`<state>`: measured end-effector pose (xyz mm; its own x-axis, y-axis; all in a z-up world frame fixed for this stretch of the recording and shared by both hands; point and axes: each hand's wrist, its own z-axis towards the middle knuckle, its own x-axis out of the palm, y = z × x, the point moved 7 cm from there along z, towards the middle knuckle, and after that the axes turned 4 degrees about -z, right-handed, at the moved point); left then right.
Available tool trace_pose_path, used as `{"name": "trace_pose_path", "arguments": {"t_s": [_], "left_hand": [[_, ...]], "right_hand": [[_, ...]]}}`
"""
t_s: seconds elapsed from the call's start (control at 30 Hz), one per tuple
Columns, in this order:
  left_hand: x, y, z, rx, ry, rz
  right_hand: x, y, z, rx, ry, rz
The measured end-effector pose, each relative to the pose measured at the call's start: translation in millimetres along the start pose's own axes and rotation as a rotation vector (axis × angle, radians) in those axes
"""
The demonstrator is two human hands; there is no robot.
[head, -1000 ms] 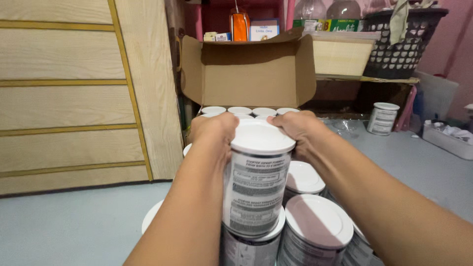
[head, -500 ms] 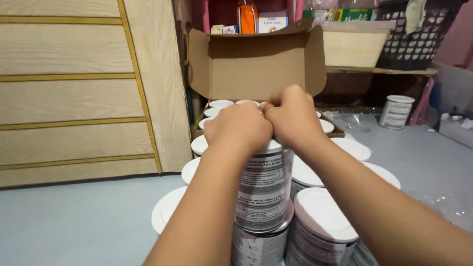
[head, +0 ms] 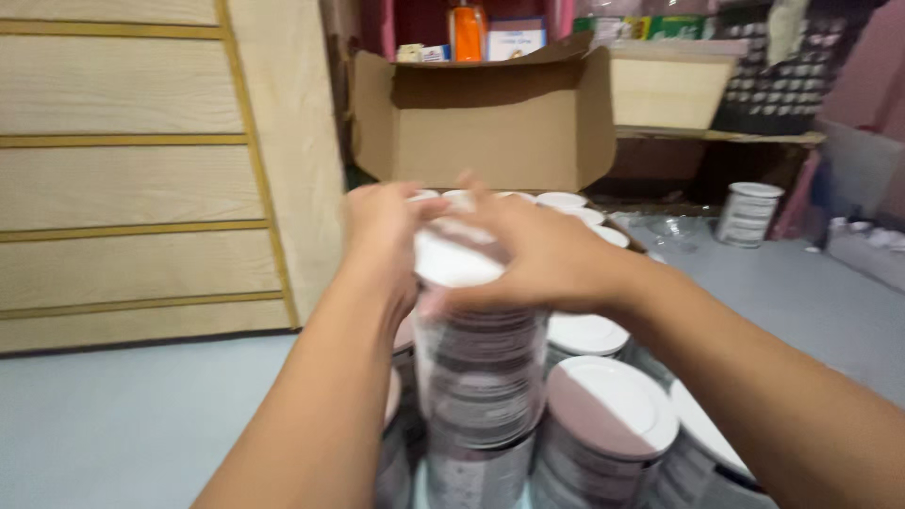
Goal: The person repeatedly picks up cylindrical formula cans, removes the white lids, and then replaces them. The cans are stacked on the floor in a room with a wooden dresser and a cardboard box in the background.
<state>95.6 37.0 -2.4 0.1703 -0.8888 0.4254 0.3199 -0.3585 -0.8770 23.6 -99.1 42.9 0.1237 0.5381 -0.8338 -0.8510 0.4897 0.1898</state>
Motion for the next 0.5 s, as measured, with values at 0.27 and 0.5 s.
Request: {"name": "trace_pose_path", "arguments": {"t_s": [0.27,0.5], "left_hand": [[-42,21,-5,0.209,-0.221,0.197],[-69,52,-31,0.111,-0.071,1.056]], "right_hand": [[2,-14,11,0.079,0.031,-0.101],[-70,-122,0,0.529,-0.248,-0.107]]}}
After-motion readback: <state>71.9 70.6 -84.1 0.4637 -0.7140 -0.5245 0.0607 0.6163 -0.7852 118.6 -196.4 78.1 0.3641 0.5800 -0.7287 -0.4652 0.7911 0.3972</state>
